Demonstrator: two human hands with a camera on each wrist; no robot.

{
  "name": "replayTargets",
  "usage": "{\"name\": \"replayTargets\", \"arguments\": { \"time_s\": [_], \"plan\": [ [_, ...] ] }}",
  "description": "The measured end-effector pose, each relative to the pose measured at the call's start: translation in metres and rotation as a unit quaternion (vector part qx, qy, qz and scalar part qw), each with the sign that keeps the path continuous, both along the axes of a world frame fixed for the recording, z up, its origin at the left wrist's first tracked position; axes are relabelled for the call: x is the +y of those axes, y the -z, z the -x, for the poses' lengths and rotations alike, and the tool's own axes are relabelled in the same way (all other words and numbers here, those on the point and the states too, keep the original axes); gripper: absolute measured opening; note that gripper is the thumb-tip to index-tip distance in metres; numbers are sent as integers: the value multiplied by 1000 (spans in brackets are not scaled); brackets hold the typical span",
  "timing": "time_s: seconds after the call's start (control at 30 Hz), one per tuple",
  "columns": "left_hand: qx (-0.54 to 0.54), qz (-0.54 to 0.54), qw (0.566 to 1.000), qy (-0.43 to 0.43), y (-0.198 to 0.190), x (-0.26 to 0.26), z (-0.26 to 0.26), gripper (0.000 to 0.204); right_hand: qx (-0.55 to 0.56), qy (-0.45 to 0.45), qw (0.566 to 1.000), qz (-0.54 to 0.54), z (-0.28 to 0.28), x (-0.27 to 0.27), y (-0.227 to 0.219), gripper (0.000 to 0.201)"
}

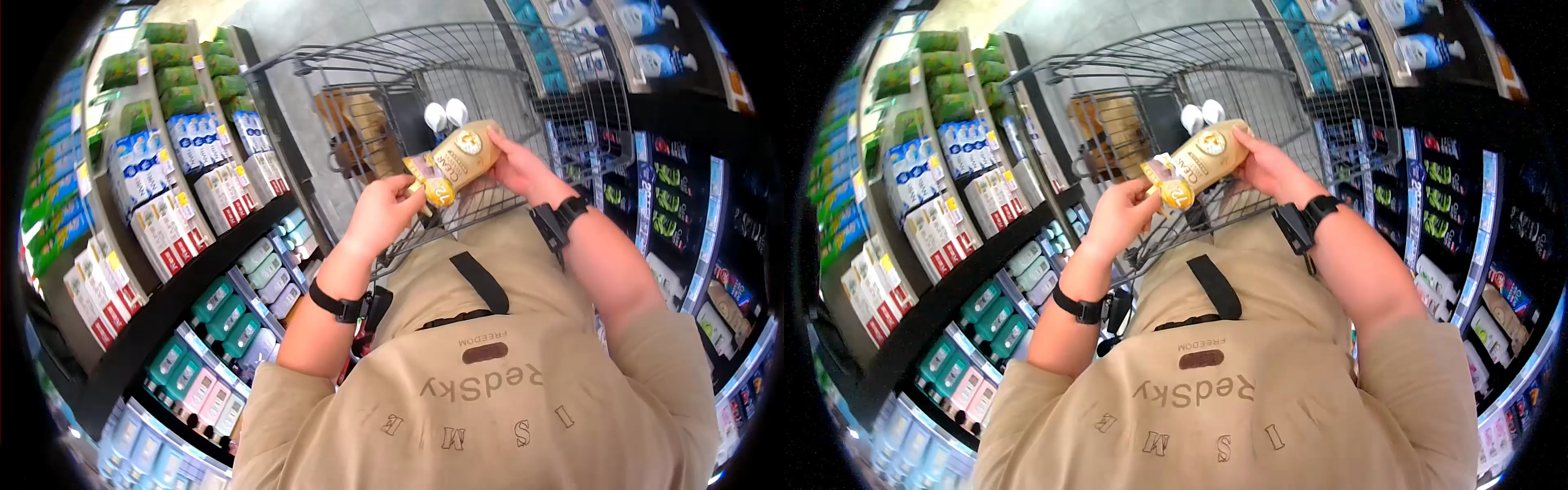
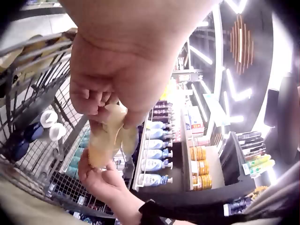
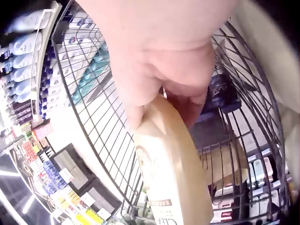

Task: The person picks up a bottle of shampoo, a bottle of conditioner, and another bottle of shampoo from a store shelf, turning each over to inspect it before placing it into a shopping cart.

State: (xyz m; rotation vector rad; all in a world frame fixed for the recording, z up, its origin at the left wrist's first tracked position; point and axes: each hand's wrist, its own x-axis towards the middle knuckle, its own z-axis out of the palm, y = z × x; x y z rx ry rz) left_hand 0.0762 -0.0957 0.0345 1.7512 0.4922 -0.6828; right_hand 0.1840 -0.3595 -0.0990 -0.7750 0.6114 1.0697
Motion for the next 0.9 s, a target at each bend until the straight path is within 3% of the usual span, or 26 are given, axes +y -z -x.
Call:
{"name": "replayTargets", "arguments": {
  "time_s": [0.37,0.47,0.5,0.57,0.63,0.77,0.9],
  "plan": [
    [-213,11,965,-151,-83,67,97,27,-185,-182,964,-55,58,28,-138,52],
    [-245,38,951,-185,-111,70,114,24,-247,-288,922,-73,81,26,-164,46],
    [-249,50,948,-191,-118,69,118,23,-289,-348,888,-77,86,24,-173,47],
    [-272,46,950,-147,-127,68,126,23,-305,-407,858,-67,104,22,-195,50],
    [-304,56,942,-127,-140,59,131,24,-322,-417,847,-73,126,20,-215,54],
    [-342,75,934,-75,-154,43,135,30,-303,-386,867,-87,162,5,-240,66],
    [-436,-25,899,-27,-179,19,136,37,-336,-346,874,-65,186,-14,-242,65]
  ]
}}
